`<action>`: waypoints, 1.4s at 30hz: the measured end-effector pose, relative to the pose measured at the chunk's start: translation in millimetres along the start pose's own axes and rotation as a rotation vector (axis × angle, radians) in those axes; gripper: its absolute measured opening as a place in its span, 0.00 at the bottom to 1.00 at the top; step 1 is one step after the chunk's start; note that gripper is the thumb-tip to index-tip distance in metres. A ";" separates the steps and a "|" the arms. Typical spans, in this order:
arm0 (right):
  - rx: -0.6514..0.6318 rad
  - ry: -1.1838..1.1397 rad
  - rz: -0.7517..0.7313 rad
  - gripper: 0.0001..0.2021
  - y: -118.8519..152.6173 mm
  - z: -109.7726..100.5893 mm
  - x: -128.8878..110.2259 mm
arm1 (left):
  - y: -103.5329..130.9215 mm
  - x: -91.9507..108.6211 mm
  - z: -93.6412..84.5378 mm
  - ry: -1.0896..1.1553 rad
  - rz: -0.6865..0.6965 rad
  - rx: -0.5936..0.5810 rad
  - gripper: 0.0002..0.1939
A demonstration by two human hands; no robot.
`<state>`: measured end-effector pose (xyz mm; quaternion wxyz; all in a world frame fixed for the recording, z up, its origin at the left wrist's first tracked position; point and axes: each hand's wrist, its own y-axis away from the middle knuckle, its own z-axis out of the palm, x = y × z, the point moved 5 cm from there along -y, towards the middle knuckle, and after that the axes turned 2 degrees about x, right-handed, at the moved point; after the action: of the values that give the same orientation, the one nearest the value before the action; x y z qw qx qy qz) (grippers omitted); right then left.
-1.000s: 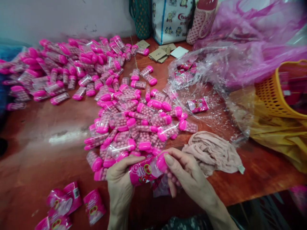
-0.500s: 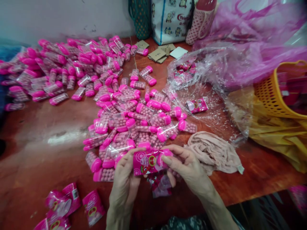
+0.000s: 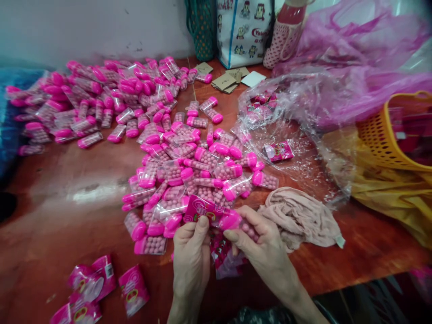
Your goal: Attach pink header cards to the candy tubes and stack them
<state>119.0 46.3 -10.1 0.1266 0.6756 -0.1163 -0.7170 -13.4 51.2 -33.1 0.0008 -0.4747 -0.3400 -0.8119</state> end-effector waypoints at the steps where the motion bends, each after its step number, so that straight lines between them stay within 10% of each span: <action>1: 0.002 0.037 -0.018 0.07 0.7 -0.6 -1.2 | -1.1 0.0 0.4 0.003 0.005 -0.006 0.13; 14: -0.006 0.207 -0.122 0.10 -2.4 2.1 -6.3 | 4.0 -4.7 9.3 0.053 0.014 -0.016 0.14; 22: 0.186 0.300 -0.092 0.28 0.6 -1.1 3.2 | 5.2 -9.7 12.3 0.095 -0.087 -0.065 0.10; 42: 0.363 0.127 -0.190 0.10 6.1 2.5 17.0 | 20.0 -28.5 23.6 0.094 -0.198 -0.171 0.05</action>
<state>115.8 34.8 -23.9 -0.0580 0.7390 -0.1711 -0.6490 26.9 39.7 -36.6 -0.1036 -0.3987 -0.3144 -0.8552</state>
